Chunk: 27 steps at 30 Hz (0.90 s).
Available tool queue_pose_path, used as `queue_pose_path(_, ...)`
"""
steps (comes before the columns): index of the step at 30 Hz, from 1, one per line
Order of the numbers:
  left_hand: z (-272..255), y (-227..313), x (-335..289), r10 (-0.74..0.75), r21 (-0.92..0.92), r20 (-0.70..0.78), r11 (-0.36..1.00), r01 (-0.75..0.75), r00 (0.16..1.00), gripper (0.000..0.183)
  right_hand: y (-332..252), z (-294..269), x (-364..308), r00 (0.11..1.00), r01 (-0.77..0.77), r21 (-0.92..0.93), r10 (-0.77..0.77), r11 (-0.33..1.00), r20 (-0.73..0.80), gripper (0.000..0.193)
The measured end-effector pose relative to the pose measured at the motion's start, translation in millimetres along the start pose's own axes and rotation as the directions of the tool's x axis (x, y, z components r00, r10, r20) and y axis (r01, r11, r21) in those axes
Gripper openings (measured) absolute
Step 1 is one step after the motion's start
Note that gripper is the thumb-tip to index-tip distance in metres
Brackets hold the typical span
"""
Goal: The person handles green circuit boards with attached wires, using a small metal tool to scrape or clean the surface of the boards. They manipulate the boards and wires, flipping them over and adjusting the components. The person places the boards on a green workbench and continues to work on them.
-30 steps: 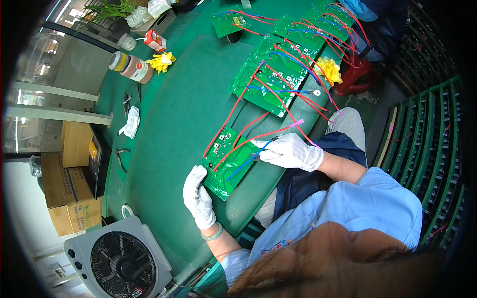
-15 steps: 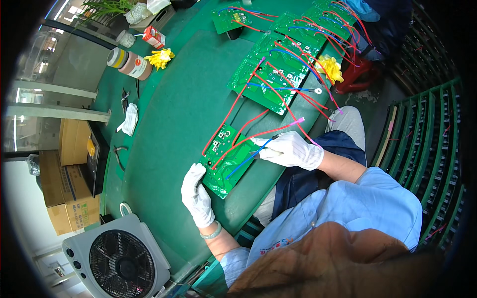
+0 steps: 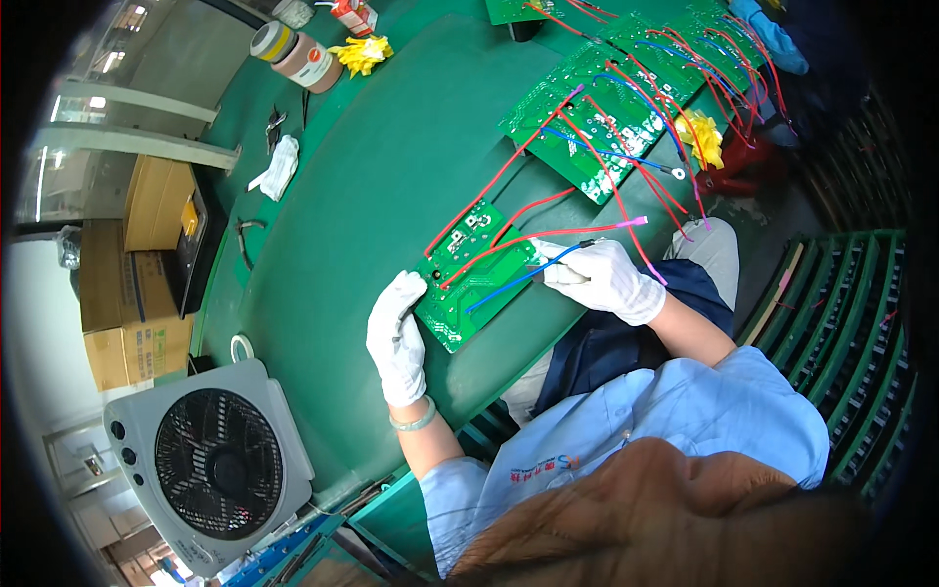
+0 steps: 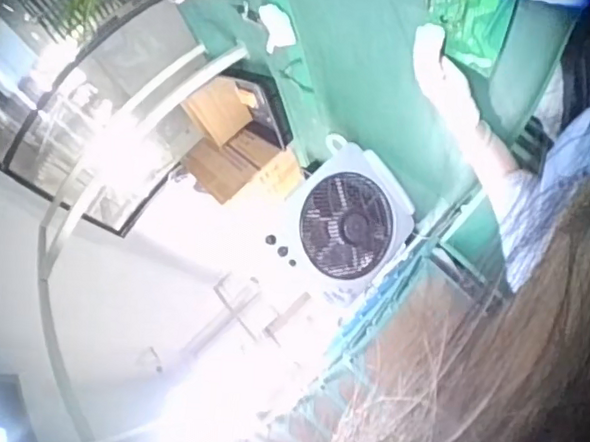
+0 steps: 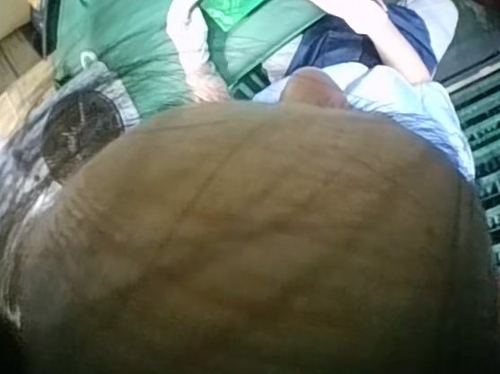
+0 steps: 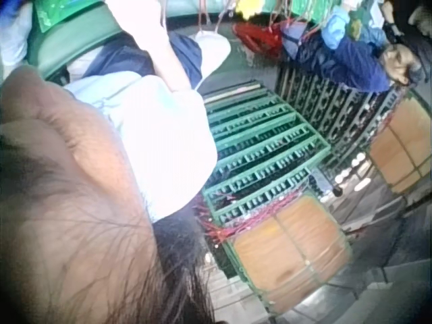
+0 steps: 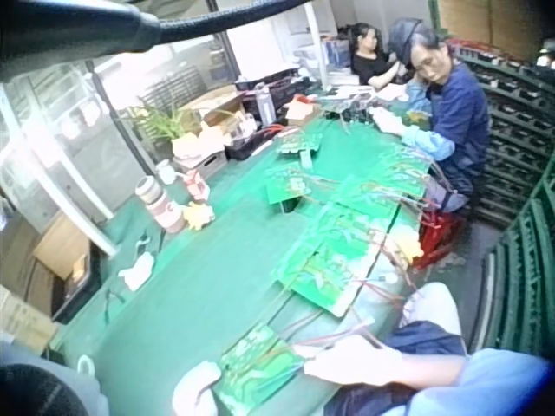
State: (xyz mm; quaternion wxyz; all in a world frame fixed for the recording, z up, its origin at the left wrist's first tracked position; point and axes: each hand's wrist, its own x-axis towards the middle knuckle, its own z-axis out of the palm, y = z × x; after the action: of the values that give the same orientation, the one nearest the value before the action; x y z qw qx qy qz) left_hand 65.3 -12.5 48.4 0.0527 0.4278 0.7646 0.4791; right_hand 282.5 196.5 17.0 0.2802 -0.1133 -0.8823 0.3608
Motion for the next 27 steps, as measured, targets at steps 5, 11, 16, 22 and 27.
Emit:
queue_pose_path(5,0.3,-5.4,-1.9,0.05,-0.008,-0.012,0.999,-0.05,0.999,0.028,-1.8,-0.9,2.8,0.999,0.024,-0.014,-0.024,1.0,-0.025,0.044)
queue_pose_path(11,0.4,-0.6,-0.3,0.034,-0.009,-0.006,0.999,-0.034,0.999,0.027,-0.9,-1.5,1.9,0.999,0.036,-0.067,-0.037,0.997,-0.015,0.044)
queue_pose_path(16,1.1,-0.1,-0.7,0.004,-0.05,-0.013,0.999,-0.004,1.0,0.026,-0.6,0.8,1.1,0.999,0.019,-0.055,-0.021,0.998,-0.028,0.044)
queue_pose_path(22,0.1,-4.4,-0.6,0.058,-0.014,-0.008,0.998,-0.058,0.998,0.026,-0.5,2.3,1.4,1.0,0.022,-0.013,-0.022,1.0,-0.021,0.046)
queue_pose_path(27,0.2,-5.0,-0.8,0.058,0.007,-0.012,0.998,-0.057,0.998,0.027,-4.3,-0.7,2.0,1.0,0.023,-0.048,-0.023,0.999,-0.01,0.049)
